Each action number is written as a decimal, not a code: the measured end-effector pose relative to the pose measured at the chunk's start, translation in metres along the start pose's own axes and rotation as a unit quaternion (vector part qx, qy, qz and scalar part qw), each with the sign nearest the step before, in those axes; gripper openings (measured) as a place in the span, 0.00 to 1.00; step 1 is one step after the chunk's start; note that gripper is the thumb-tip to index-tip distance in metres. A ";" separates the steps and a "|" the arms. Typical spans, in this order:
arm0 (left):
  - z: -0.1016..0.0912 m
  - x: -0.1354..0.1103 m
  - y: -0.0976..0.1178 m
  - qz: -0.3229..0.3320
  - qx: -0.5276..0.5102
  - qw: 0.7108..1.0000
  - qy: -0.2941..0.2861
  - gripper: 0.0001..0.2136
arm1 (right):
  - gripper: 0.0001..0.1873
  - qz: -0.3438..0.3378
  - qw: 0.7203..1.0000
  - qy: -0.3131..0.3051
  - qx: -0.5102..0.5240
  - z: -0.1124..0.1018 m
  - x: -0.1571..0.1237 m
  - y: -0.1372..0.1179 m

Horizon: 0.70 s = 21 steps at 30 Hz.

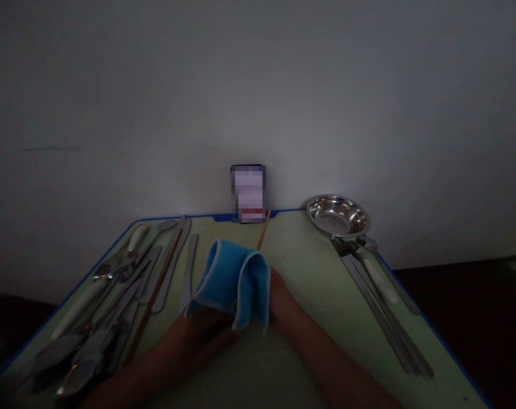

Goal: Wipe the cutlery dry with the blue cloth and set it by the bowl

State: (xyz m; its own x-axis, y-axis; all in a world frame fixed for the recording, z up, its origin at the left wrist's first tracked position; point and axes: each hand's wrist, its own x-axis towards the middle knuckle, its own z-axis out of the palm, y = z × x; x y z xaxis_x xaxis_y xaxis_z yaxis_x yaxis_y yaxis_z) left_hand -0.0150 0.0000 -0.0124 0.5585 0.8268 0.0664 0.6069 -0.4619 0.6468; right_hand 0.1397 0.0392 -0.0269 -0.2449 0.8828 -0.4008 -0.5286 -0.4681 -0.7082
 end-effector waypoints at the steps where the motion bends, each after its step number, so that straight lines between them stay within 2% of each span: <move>1: -0.001 0.000 0.001 0.007 0.009 1.000 -0.002 0.08 | 0.11 0.032 0.999 0.013 0.014 0.002 -0.001 -0.002; 3: -0.002 0.000 0.002 0.013 0.022 1.000 -0.005 0.10 | 0.10 0.060 0.997 0.034 0.040 0.006 -0.002 -0.004; 7: -0.005 0.001 0.001 0.045 0.074 0.996 0.005 0.12 | 0.11 0.050 0.995 0.060 0.056 0.004 0.004 -0.009; 10: -0.002 -0.001 0.001 0.124 0.141 0.982 0.009 0.11 | 0.12 -0.013 0.993 0.090 0.075 -0.009 0.014 -0.024; 12: 0.002 -0.003 0.000 0.190 0.167 0.968 0.010 0.09 | 0.11 -0.111 0.984 0.098 0.103 -0.019 0.020 -0.037; 14: 0.006 -0.006 0.000 0.240 0.183 0.953 0.012 0.08 | 0.09 -0.157 0.975 0.089 0.131 -0.028 0.023 -0.048; 17: 0.010 -0.008 -0.002 0.267 0.202 0.942 0.004 0.06 | 0.12 -0.160 0.974 0.051 0.153 -0.034 0.026 -0.055; 21: 0.012 -0.009 -0.004 0.273 0.198 0.940 -0.041 0.04 | 0.11 -0.167 0.983 0.028 0.077 -0.033 0.027 -0.053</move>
State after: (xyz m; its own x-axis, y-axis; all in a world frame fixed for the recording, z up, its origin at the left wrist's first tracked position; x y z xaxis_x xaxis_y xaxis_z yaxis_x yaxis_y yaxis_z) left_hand -0.0155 -0.0092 -0.0241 0.8805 0.4110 0.2364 0.3705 -0.9075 0.1977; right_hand 0.1879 0.0864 -0.0198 0.0060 0.9806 -0.1961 -0.6893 -0.1380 -0.7112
